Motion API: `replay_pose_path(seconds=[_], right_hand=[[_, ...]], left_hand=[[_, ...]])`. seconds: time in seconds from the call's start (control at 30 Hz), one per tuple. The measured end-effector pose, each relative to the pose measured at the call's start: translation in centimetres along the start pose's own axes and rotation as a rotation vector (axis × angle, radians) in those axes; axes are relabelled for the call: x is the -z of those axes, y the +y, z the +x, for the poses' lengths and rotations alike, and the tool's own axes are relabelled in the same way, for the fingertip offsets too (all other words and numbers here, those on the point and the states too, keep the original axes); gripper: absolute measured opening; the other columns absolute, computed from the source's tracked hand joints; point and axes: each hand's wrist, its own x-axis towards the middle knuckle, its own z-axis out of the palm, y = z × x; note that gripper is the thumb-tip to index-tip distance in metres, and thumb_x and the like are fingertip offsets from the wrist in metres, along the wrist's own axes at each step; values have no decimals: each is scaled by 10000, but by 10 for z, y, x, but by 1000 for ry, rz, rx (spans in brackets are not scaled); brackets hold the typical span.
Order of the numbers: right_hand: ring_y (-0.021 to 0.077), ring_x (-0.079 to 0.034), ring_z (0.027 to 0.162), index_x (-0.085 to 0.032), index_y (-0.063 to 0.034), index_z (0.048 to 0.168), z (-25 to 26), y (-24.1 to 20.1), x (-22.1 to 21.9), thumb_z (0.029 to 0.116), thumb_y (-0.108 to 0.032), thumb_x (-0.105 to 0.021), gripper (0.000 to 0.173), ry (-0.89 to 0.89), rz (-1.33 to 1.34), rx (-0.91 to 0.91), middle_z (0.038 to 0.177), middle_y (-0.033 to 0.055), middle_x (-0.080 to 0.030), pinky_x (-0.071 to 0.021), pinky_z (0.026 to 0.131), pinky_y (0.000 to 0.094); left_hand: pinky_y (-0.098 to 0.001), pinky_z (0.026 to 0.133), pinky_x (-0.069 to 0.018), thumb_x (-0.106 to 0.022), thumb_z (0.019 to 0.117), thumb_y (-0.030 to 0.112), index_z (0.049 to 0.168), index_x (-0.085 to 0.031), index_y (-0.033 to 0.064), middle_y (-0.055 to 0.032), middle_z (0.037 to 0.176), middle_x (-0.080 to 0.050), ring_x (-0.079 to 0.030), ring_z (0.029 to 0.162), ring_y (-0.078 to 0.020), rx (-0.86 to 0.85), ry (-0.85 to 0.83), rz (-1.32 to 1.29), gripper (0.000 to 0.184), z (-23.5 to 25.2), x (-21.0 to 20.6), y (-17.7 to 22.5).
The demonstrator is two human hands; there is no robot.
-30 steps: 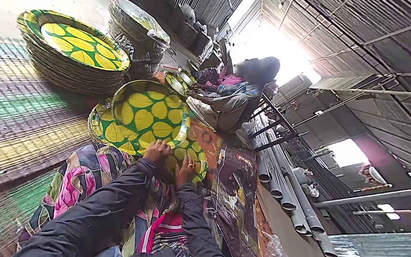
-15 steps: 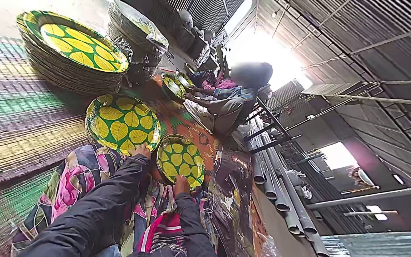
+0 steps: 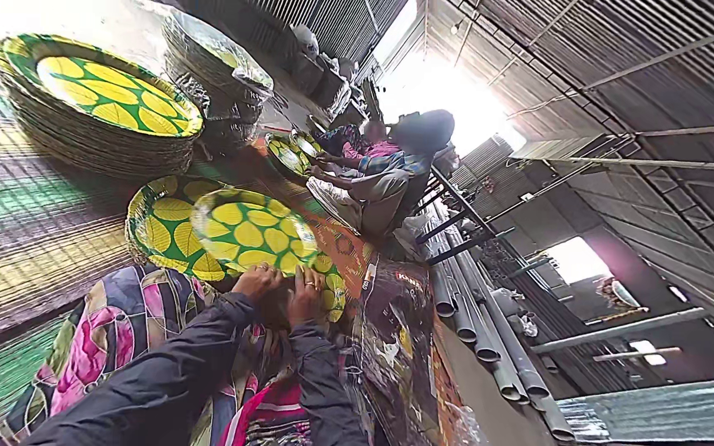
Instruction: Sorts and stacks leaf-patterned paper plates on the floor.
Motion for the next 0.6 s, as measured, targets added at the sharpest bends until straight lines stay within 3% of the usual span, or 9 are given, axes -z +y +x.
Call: replay_pose_path(seconds=[0.1,0.13,0.17,0.23,0.37,0.5,0.57,0.6], right_hand=[[401,-402,1486,-429,5,1545,-25,12,-27,1026,-289,-613,625,-484,-80,-270,1567,235,-465,-227,1250,583],[384,-410,1482,-406,0,1557,-37,18,-35,1056,-270,-559,589,-627,-109,-326,1562,233,-470,-230,1254,570],[371,-456,1450,-445,-4,1533,-48,23,-41,1061,-192,-531,515,-716,-129,-357,1537,225,-500,-291,1232,545],[370,-533,1378,-522,4,1470,-58,25,-40,1009,-42,-549,464,-764,-160,-365,1460,237,-565,-416,1159,497],[385,-579,1320,-618,43,1342,-51,25,-26,1007,38,-506,353,-742,-154,-347,1370,257,-620,-462,1113,493],[396,-583,1305,-647,-22,1311,-36,40,-4,960,34,-584,362,-722,-116,-396,1359,245,-624,-484,1073,542],[442,-589,1288,-697,-40,1304,-36,40,10,949,45,-584,382,-470,-123,-311,1353,274,-633,-471,1083,556],[481,-623,1223,-745,-18,1218,-36,40,14,929,52,-609,327,-263,-118,-223,1282,300,-666,-494,1045,575]], left_hand=[[-662,1018,-465,-447,1065,35,1259,-627,-124,-357,1335,-602,-551,1308,-525,417,-321,-98,309,11,10,-32],[-671,1036,-457,-491,1053,47,1243,-645,-119,-348,1369,-587,-537,1331,-515,539,-407,-147,296,14,11,-40],[-671,1043,-455,-530,1038,56,1221,-657,-121,-343,1377,-586,-540,1333,-507,622,-456,-176,285,16,8,-46],[-670,1038,-462,-559,1028,71,1206,-671,-109,-335,1367,-597,-549,1325,-505,666,-478,-172,276,16,1,-47],[-686,1121,-372,-632,1028,199,1416,-570,-33,-336,1472,-509,-443,1422,-505,600,-410,-233,456,4,-4,-27],[-619,1130,-408,-669,977,107,1468,-547,17,-298,1455,-552,-496,1393,-477,283,-63,-325,514,-14,-13,5],[-663,1146,-356,-793,857,68,1479,-544,28,-292,1474,-544,-445,1432,-497,35,170,-311,671,-18,-27,12],[-712,1117,-355,-848,789,65,1469,-561,42,-282,1479,-547,-452,1425,-510,-86,300,-265,739,-18,-32,15]])
